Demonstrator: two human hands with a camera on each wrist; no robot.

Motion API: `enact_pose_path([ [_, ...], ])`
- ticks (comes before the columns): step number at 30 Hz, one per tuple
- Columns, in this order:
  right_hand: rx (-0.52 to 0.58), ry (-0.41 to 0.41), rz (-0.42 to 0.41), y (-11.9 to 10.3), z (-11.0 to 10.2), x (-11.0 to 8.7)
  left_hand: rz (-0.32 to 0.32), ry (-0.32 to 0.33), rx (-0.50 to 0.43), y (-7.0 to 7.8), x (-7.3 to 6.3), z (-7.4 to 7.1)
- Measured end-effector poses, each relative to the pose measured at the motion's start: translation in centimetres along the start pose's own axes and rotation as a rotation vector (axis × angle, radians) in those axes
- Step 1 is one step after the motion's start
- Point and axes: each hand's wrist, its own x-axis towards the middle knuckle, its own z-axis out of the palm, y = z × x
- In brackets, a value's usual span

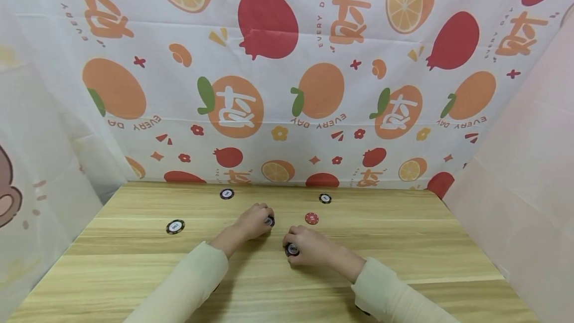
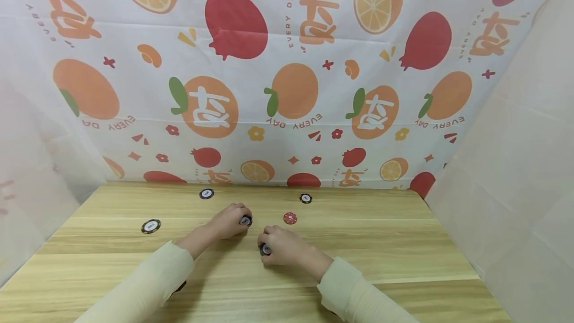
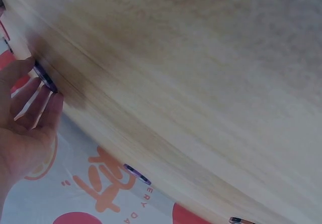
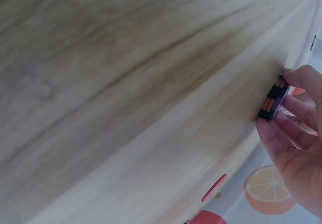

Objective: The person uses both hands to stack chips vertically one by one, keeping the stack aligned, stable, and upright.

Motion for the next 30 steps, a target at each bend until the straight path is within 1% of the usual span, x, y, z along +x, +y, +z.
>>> enact_pose_path([
  [9, 0.013, -0.003, 0.017, -0.09, -0.15, -0.03, 0.008, 0.0, 0.001, -0.13, 0.19, 0.09],
  [16, 0.021, 0.002, 0.018, -0.03, -0.11, 0.05, 0.016, 0.017, -0.025, -0.18, 0.22, 0.08],
  [21, 0.034, -0.006, 0.021, -0.04, -0.18, 0.06, 0.016, 0.021, -0.022, -0.14, 0.16, 0.16],
  [30, 0.042, 0.003, 0.028, 0.16, 0.25, -0.1, 0.025, 0.038, -0.031, 0.43, 0.27, 0.34],
])
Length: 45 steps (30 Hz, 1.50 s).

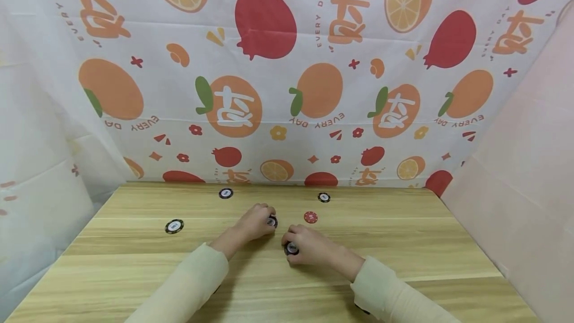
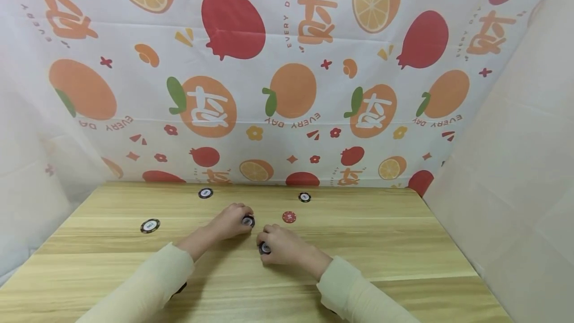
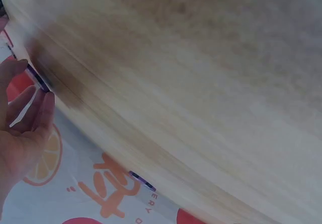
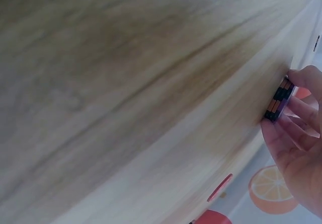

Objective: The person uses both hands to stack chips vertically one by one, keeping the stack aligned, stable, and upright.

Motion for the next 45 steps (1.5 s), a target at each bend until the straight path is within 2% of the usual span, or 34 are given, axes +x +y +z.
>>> enact_pose_path([
  [7, 0.044, 0.025, -0.021, 0.35, 0.2, -0.41, 0.023, 0.041, -0.009, 0.2, -0.14, 0.25],
  [12, 0.059, 0.028, -0.027, 0.34, 0.21, -0.47, 0.009, 0.07, -0.004, 0.15, -0.34, 0.49],
  [24, 0.067, 0.008, -0.011, 0.22, 0.14, -0.46, 0.007, 0.091, -0.008, 0.17, -0.39, 0.65],
  [33, 0.061, 0.011, -0.02, 0.31, 0.24, -0.46, 0.011, 0.078, -0.005, 0.26, -0.41, 0.61],
  [45, 0.08, 0.017, -0.018, 0.34, 0.26, -0.5, -0.019, 0.003, 0.013, 0.54, -0.51, 0.38],
])
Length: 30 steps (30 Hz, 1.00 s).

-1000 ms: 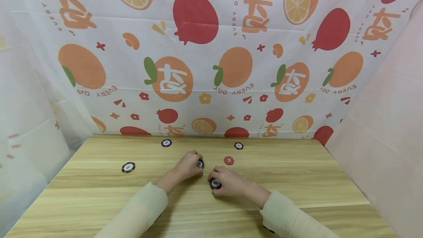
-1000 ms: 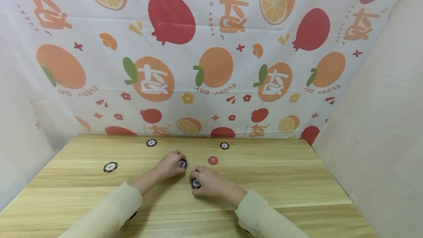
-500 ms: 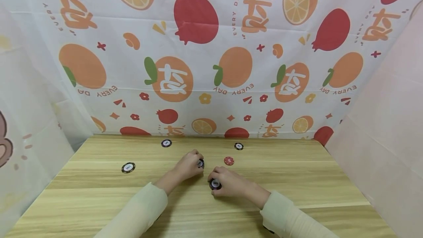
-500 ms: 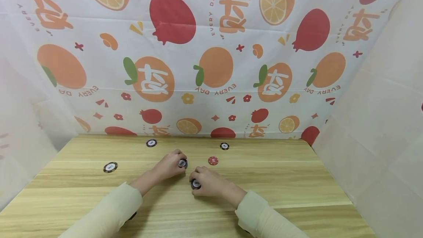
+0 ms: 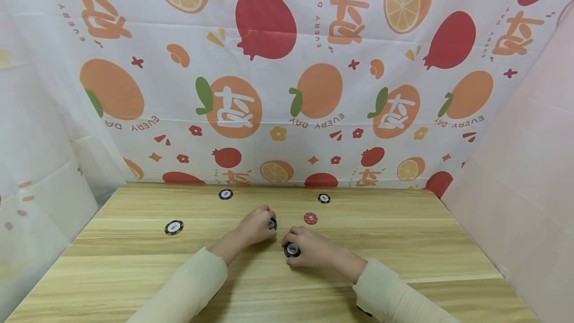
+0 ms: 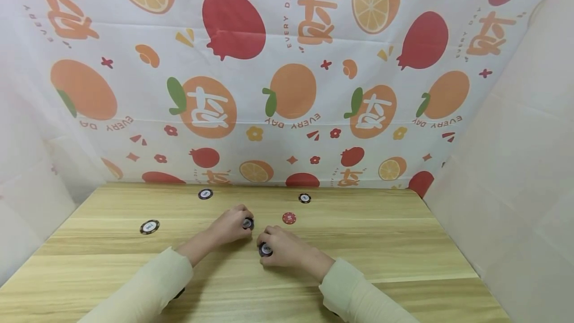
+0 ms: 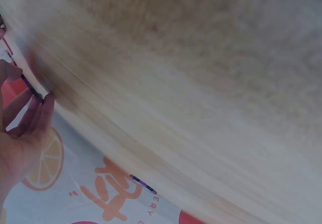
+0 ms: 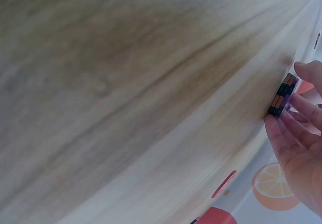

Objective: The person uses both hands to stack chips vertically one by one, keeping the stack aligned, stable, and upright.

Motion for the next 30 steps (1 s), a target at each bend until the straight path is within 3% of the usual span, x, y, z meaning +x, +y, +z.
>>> enact_pose_path([
  [17, 0.088, -0.029, 0.034, 0.0, -1.1, 0.0, 0.009, -0.006, 0.029, 0.1, -0.3, -0.1],
  [21, 0.107, 0.008, 0.063, 0.4, -1.7, 0.1, 0.032, 0.019, 0.031, 0.2, -0.3, -0.1],
  [26, 0.042, 0.114, 0.071, 2.0, -2.8, 0.3, 0.083, 0.054, 0.019, 0.7, -0.4, -0.3],
  [30, 0.043, 0.163, 0.15, 3.6, -3.9, 0.5, 0.14, 0.072, 0.005, 1.4, -0.5, -0.4],
])
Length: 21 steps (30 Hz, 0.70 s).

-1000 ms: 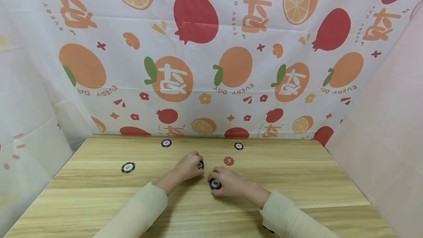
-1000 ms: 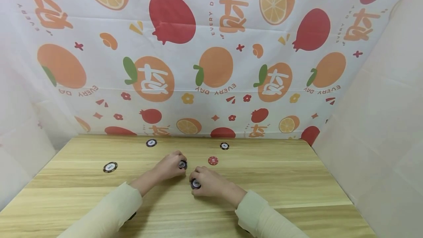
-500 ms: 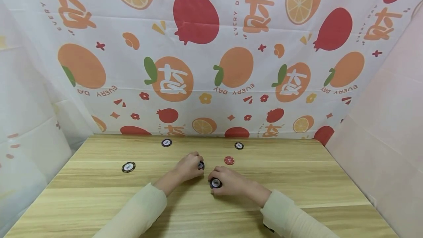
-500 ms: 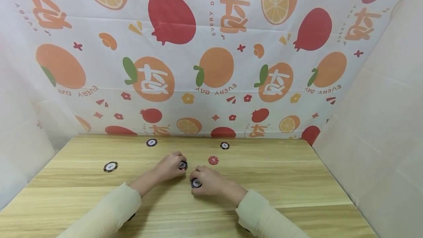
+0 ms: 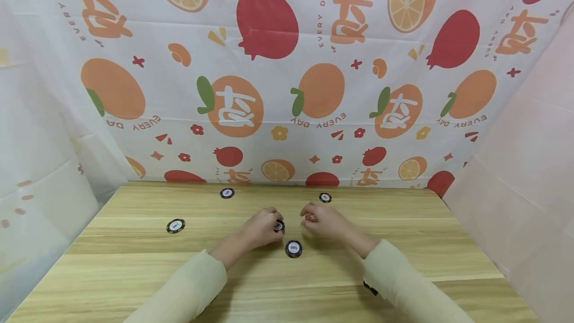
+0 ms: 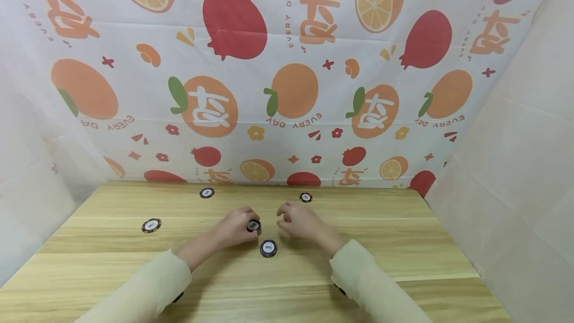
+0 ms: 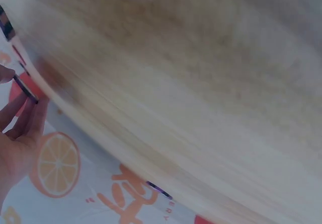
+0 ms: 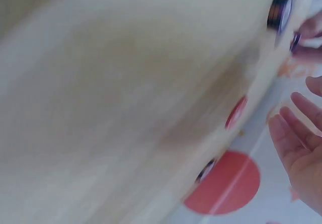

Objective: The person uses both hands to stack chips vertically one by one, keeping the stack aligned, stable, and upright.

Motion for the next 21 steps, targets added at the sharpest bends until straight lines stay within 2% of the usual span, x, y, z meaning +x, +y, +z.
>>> enact_pose_path([
  [8, 0.01, 0.019, 0.209, 3.6, -0.7, 0.5, 0.072, -0.016, -0.013, 2.0, -0.2, -0.3],
  [12, 0.048, 0.031, 0.282, 5.1, -0.5, 0.3, 0.086, -0.042, -0.025, 2.9, -0.1, 0.0],
  [16, 0.029, 0.039, 0.375, 6.2, -0.3, 0.5, 0.09, -0.07, -0.02, 3.7, -0.2, 0.2],
  [21, -0.05, 0.035, 0.413, 7.6, 0.0, 1.1, 0.124, -0.071, -0.026, 4.2, -0.4, 0.3],
])
